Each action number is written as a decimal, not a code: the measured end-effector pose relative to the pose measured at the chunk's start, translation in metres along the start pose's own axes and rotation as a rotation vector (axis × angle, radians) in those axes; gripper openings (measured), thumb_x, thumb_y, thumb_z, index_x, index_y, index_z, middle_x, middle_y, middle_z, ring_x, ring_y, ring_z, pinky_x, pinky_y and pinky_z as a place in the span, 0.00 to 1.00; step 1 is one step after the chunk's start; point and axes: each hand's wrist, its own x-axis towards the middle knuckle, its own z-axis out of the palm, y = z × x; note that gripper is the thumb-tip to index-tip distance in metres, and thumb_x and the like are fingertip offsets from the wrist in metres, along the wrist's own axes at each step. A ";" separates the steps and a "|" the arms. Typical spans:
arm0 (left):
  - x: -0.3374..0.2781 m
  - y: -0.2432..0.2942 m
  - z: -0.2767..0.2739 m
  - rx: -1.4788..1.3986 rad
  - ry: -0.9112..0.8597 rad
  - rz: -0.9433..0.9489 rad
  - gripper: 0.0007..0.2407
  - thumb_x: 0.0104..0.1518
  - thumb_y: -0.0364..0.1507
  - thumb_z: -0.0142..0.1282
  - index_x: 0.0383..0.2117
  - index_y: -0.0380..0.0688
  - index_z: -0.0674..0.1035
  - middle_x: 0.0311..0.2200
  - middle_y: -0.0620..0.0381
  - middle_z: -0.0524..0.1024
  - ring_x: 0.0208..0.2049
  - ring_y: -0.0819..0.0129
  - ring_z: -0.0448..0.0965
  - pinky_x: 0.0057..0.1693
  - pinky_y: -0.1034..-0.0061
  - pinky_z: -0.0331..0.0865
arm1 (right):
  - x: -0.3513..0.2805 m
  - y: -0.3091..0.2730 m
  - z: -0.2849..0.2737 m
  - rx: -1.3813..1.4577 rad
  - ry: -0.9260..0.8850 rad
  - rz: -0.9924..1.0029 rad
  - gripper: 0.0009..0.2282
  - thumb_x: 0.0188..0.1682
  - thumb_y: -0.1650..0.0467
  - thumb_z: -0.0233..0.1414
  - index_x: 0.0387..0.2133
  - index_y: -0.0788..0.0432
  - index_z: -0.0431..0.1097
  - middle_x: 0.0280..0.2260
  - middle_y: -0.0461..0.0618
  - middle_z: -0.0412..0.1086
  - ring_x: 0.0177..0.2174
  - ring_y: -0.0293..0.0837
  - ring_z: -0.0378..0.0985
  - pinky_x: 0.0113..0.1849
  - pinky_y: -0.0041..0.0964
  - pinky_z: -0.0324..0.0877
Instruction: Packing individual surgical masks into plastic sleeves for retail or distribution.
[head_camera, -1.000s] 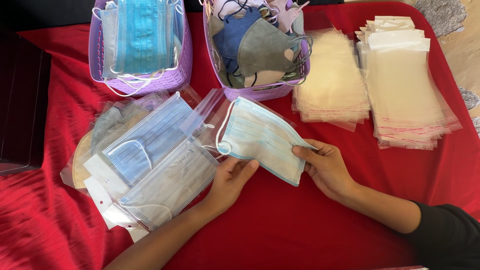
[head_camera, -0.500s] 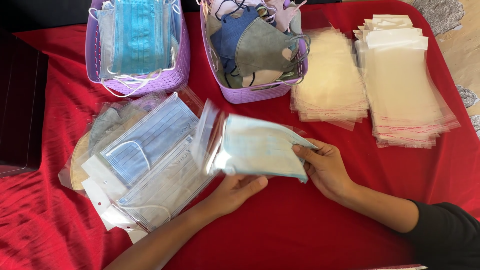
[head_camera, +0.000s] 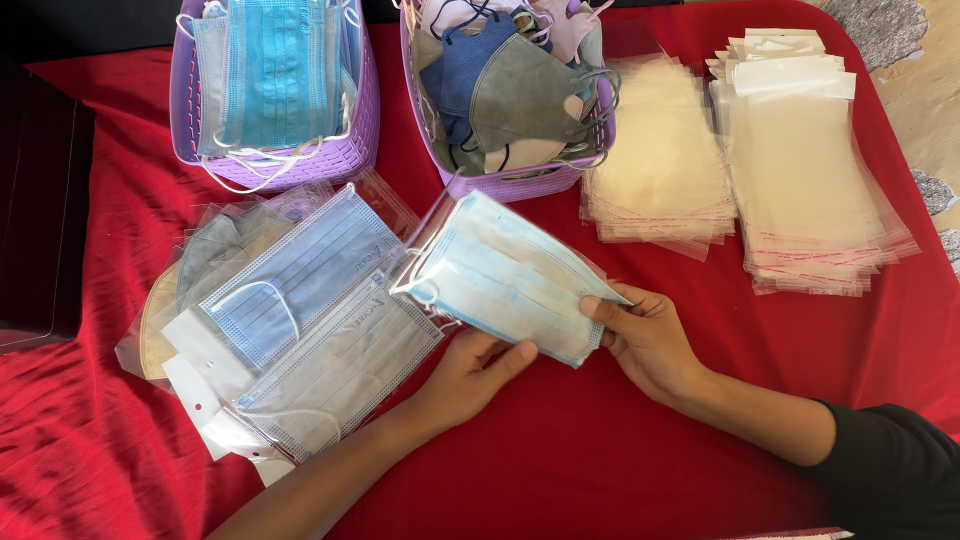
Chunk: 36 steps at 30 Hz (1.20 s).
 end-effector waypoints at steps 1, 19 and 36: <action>-0.001 -0.004 -0.002 0.000 -0.001 0.000 0.12 0.66 0.28 0.51 0.52 0.37 0.79 0.46 0.47 0.82 0.53 0.57 0.79 0.60 0.55 0.71 | 0.001 0.003 -0.003 0.000 0.001 0.000 0.13 0.47 0.79 0.57 0.45 0.71 0.76 0.35 0.63 0.79 0.33 0.52 0.83 0.35 0.45 0.81; -0.012 -0.058 -0.022 0.015 0.120 0.028 0.15 0.65 0.28 0.51 0.54 0.32 0.76 0.48 0.44 0.79 0.56 0.51 0.74 0.60 0.47 0.68 | 0.006 0.008 0.000 0.107 -0.025 0.030 0.12 0.47 0.80 0.55 0.44 0.70 0.75 0.38 0.66 0.79 0.36 0.57 0.83 0.37 0.50 0.81; 0.003 0.008 -0.004 -0.029 0.258 -0.021 0.12 0.67 0.26 0.48 0.41 0.31 0.84 0.36 0.43 0.85 0.43 0.57 0.85 0.52 0.59 0.80 | 0.016 -0.005 -0.001 0.015 -0.113 0.080 0.10 0.47 0.75 0.58 0.42 0.67 0.76 0.34 0.66 0.79 0.30 0.55 0.84 0.31 0.47 0.82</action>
